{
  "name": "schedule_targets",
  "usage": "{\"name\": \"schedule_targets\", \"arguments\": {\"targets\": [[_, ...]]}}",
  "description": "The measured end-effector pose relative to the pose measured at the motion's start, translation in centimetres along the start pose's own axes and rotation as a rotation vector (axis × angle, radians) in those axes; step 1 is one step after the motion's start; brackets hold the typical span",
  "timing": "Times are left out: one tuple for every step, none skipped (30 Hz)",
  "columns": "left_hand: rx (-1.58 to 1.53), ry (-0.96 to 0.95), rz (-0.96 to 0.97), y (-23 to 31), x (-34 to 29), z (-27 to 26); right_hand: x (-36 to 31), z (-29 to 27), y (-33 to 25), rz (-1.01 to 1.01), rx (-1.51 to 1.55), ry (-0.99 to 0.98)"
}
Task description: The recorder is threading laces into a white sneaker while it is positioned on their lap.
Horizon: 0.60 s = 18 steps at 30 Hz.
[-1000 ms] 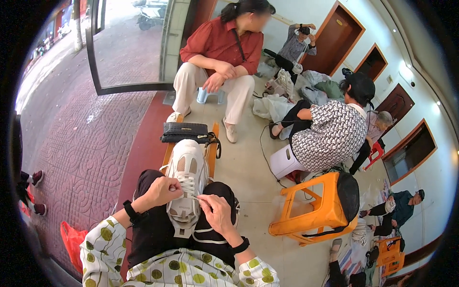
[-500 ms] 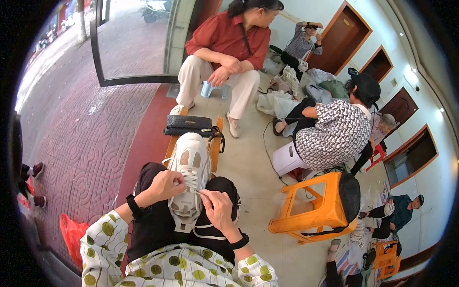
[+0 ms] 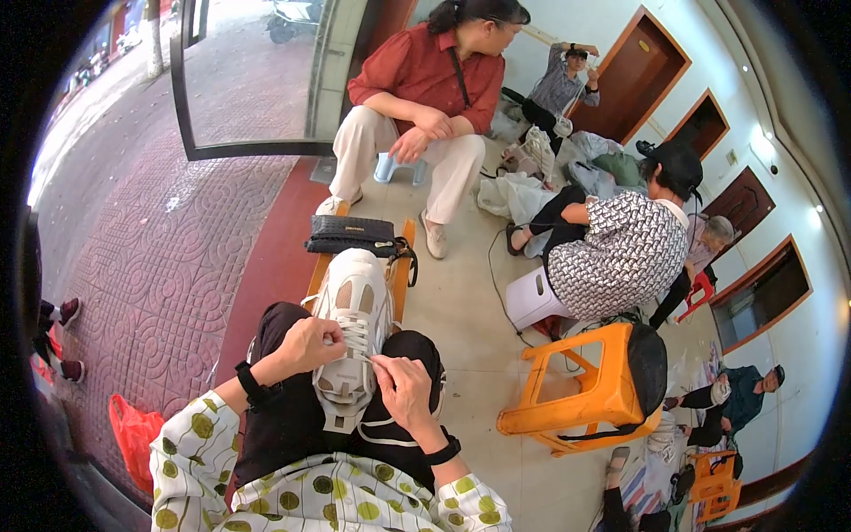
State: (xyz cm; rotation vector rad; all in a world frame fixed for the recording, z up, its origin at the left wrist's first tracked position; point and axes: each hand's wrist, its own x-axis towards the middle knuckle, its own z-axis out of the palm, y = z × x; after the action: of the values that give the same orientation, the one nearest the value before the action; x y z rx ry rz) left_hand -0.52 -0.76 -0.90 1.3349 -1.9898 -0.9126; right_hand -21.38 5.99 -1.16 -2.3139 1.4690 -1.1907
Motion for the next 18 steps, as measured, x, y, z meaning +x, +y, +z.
{"name": "schedule_targets", "arguments": {"targets": [[-0.001,0.004,0.002,-0.01,0.00,-0.01,-0.02,0.00,-0.01,0.005,-0.005,-0.006],[-0.001,0.007,0.003,-0.03,0.00,-0.03,-0.02,0.02,-0.01,0.010,-0.011,-0.011],[-0.002,0.008,0.003,-0.09,0.01,-0.02,-0.01,0.06,0.01,0.009,-0.011,-0.012],[0.000,0.007,0.010,-0.20,0.04,0.01,-0.01,0.16,0.07,0.001,-0.009,-0.002],[0.002,0.006,0.017,-0.26,0.03,0.01,-0.02,0.23,0.09,-0.006,-0.006,0.009],[0.001,0.006,0.015,-0.26,0.02,0.04,-0.03,0.24,0.10,-0.006,-0.006,0.007],[0.001,0.010,0.019,-0.23,0.03,0.07,-0.04,0.24,0.11,-0.004,-0.012,0.009],[0.000,0.015,0.022,-0.21,0.01,0.09,-0.05,0.25,0.10,-0.002,-0.019,0.012],[-0.001,0.014,0.022,-0.23,0.05,0.13,-0.06,0.30,0.16,-0.002,-0.019,0.011],[0.005,0.014,0.024,-0.26,0.07,0.16,-0.08,0.35,0.21,-0.005,-0.023,0.018],[0.011,0.015,0.027,-0.28,0.10,0.20,-0.09,0.38,0.26,-0.009,-0.026,0.025],[0.011,0.015,0.026,-0.26,0.08,0.19,-0.07,0.38,0.24,-0.009,-0.025,0.024],[0.012,0.016,0.025,-0.24,0.07,0.19,-0.05,0.35,0.20,-0.011,-0.024,0.025],[0.013,0.017,0.024,-0.24,0.06,0.20,-0.02,0.32,0.17,-0.013,-0.023,0.027],[0.013,0.018,0.022,-0.27,0.03,0.21,0.00,0.29,0.10,-0.013,-0.022,0.026],[0.010,0.018,0.016,-0.31,0.01,0.23,0.02,0.27,0.04,-0.013,-0.022,0.024],[0.008,0.018,0.010,-0.33,-0.01,0.24,0.03,0.26,0.01,-0.012,-0.022,0.021],[0.008,0.018,0.009,-0.28,-0.01,0.21,0.04,0.26,0.02,-0.012,-0.022,0.020]]}}
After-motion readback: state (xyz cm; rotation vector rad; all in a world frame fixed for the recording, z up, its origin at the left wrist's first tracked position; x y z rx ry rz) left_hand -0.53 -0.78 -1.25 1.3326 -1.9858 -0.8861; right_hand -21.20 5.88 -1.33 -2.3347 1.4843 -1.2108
